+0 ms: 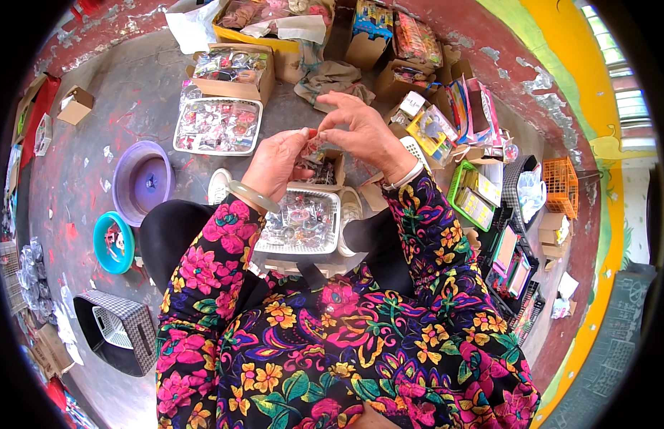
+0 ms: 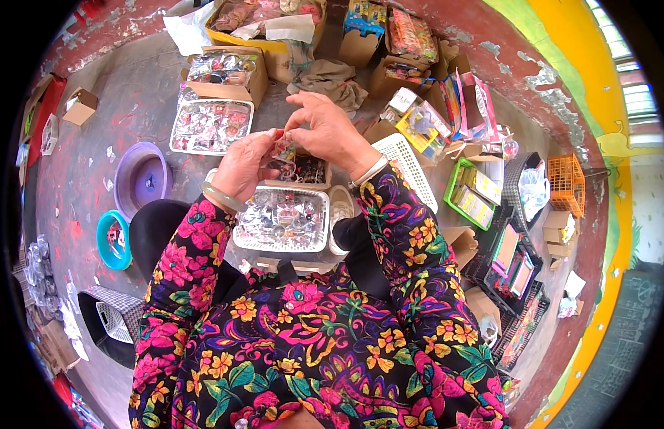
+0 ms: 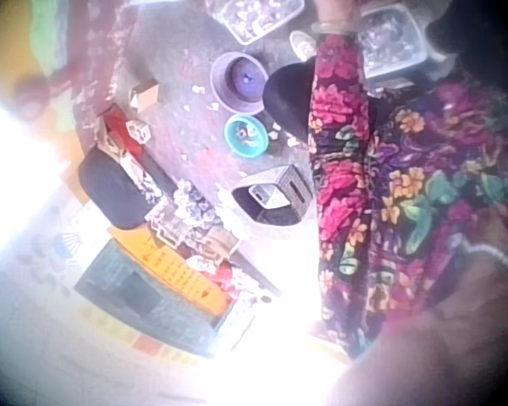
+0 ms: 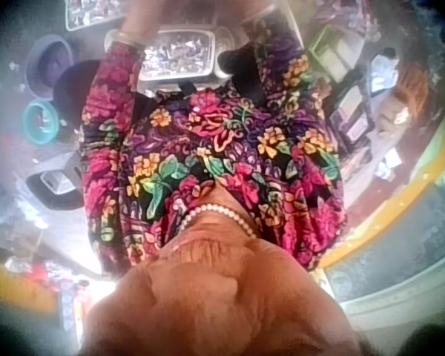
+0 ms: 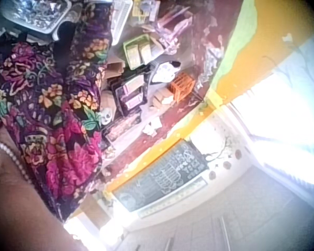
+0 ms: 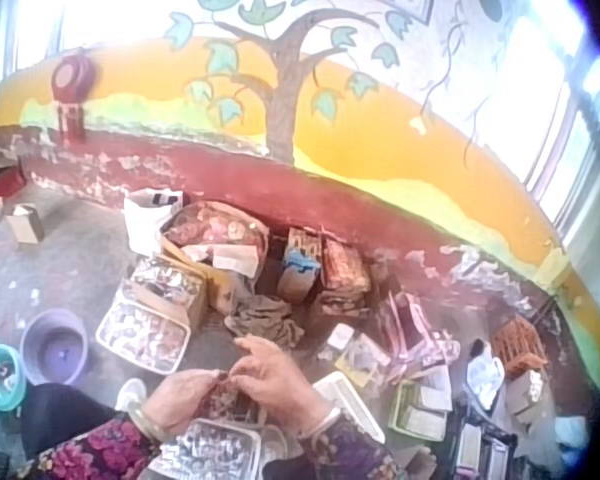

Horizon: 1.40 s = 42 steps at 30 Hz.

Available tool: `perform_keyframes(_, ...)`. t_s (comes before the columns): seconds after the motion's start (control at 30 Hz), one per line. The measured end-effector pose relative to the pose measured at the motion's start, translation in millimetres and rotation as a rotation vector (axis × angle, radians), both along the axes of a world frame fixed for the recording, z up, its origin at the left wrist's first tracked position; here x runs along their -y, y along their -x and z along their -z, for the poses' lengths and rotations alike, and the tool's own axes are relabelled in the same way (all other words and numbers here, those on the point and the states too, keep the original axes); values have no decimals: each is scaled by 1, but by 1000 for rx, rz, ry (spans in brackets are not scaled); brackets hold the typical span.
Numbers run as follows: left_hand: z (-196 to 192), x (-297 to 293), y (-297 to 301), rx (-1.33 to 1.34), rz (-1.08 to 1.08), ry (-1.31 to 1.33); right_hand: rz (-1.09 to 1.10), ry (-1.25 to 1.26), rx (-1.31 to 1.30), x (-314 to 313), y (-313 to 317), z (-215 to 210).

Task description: The person sits on the floor and repeatedly picks up small items, places them into clear plastic bags, and seals the bags. The person then places the sealed bags into a white plastic basket. The process is repeated with multiple small items from a tray.

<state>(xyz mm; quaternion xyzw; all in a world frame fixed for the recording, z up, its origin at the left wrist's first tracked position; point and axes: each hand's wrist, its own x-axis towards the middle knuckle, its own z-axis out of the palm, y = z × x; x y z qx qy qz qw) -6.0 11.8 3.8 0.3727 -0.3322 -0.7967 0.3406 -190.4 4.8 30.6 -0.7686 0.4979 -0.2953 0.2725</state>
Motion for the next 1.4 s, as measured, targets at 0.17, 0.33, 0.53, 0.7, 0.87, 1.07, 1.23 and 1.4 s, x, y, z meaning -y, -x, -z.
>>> perform_keyframes(0.17,3,1,-1,16,21,24,-13,136,-50,-2,-6,0)
perform_keyframes(0.33,4,2,1,16,-16,14,-13,167,-70,-1,-5,-1)
perform_keyframes(0.53,4,2,-1,-9,33,39,-76,102,-72,-3,-11,8)
perform_keyframes(0.7,-1,0,2,22,28,30,-235,-30,-233,3,-11,19)
perform_keyframes(0.87,4,2,-1,16,52,21,-125,22,-95,-4,-17,9)
perform_keyframes(1.07,9,12,-8,-89,-67,-71,214,-300,387,1,-10,5)
perform_keyframes(1.23,4,13,-7,-157,-200,-124,184,-450,304,-4,-15,7)
perform_keyframes(1.4,3,12,-10,-163,-120,-143,161,-551,397,-1,-19,10)
